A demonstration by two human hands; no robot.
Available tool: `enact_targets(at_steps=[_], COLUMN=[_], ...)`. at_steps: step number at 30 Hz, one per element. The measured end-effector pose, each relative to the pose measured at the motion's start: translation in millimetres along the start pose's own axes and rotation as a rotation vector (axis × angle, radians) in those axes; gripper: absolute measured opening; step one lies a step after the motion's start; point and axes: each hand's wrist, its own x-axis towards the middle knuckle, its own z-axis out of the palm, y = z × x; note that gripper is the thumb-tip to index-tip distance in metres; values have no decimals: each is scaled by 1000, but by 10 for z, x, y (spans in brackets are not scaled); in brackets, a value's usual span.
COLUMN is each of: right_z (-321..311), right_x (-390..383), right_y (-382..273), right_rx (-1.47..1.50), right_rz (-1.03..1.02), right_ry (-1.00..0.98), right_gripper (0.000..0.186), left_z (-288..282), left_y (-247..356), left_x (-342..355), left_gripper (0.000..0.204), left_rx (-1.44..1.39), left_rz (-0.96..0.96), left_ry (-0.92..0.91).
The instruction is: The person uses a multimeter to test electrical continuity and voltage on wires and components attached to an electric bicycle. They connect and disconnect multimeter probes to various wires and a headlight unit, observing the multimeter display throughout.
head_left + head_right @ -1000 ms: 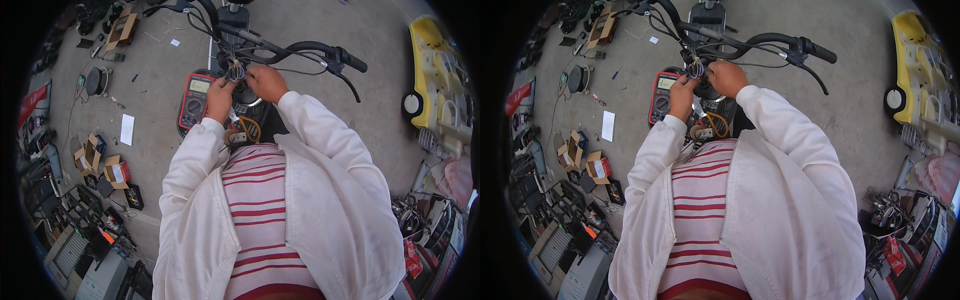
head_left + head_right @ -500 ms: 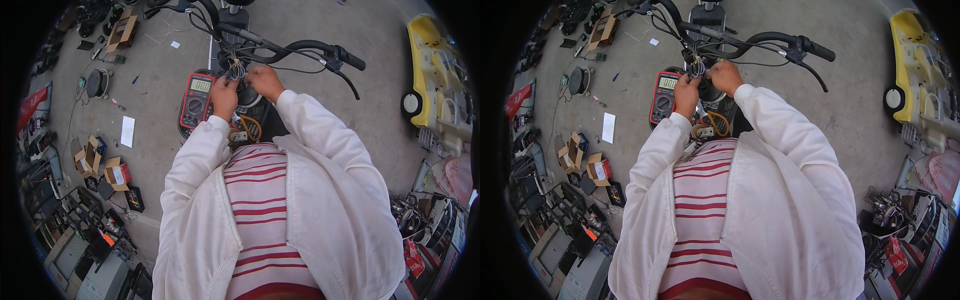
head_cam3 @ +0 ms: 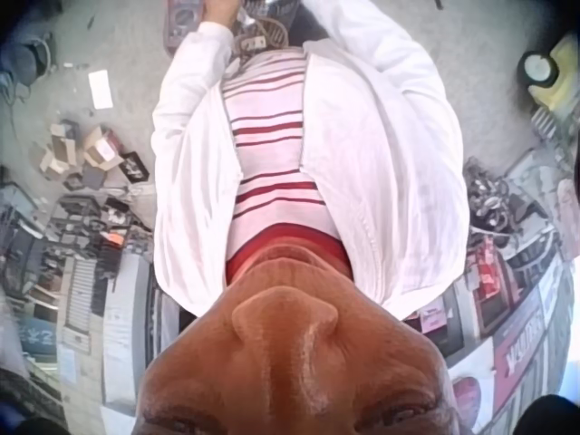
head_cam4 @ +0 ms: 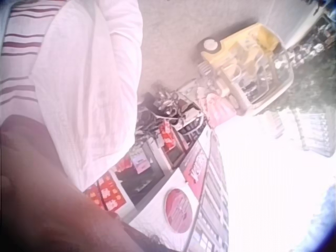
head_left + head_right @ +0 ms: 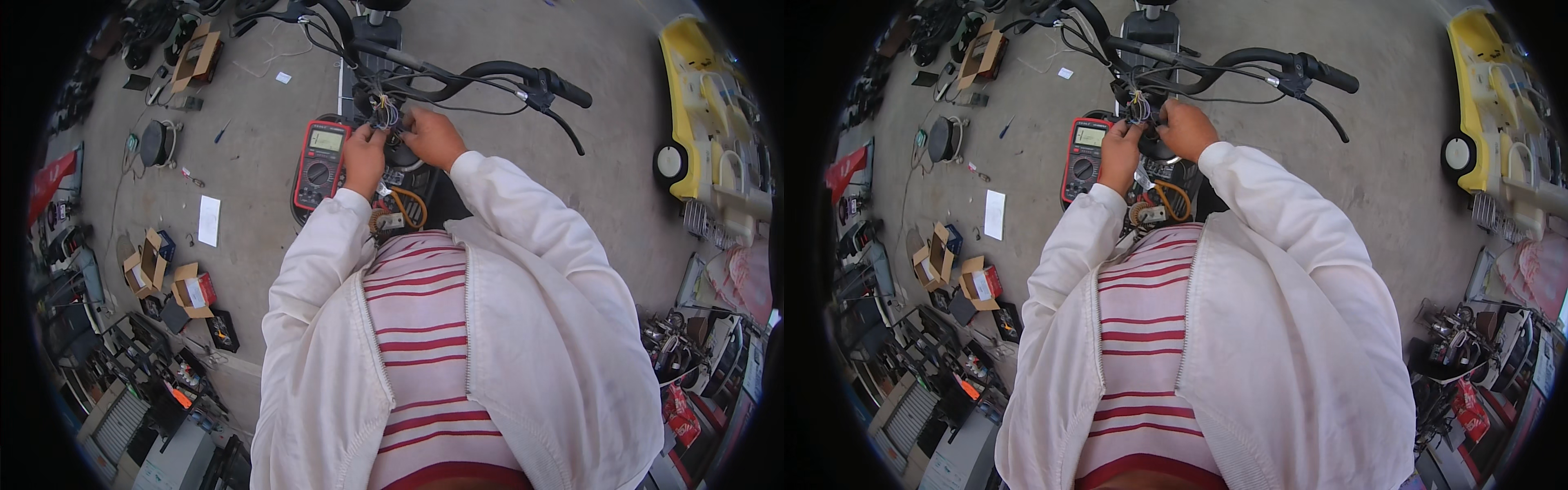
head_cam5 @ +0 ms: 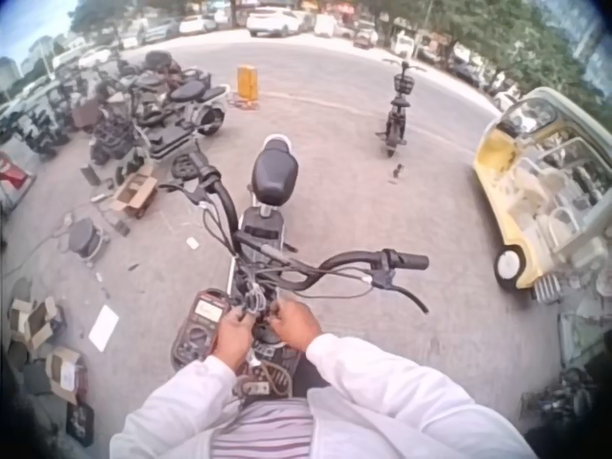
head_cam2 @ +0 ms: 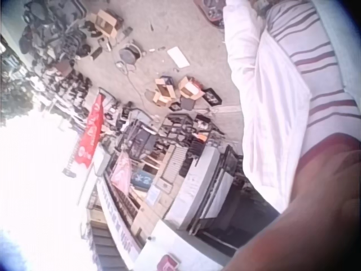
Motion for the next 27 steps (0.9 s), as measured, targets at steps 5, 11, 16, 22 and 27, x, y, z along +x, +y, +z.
enact_targets(at_steps=[5,11,16,22,27], right_z=[15,75,78,123,158], right_x=[-21,-90,-204,-351,-661], right_y=[-27,44,30,124,209], right_rx=[14,50,102,179,230], right_rz=[-55,-48,14,2,63], right_ry=[91,157,145,246,212], right_gripper=[32,31,31,31,29], left_z=[3,-8,-41,-173,-535], left_y=[50,125,104,175,249], left_x=[-21,-65,-80,-269,-632], left_gripper=[14,16,20,27,25], left_rx=[-140,-184,-97,-126,-216], left_rz=[-33,-148,-83,-102,-175], left_ry=[-33,-32,-49,-37,-12])
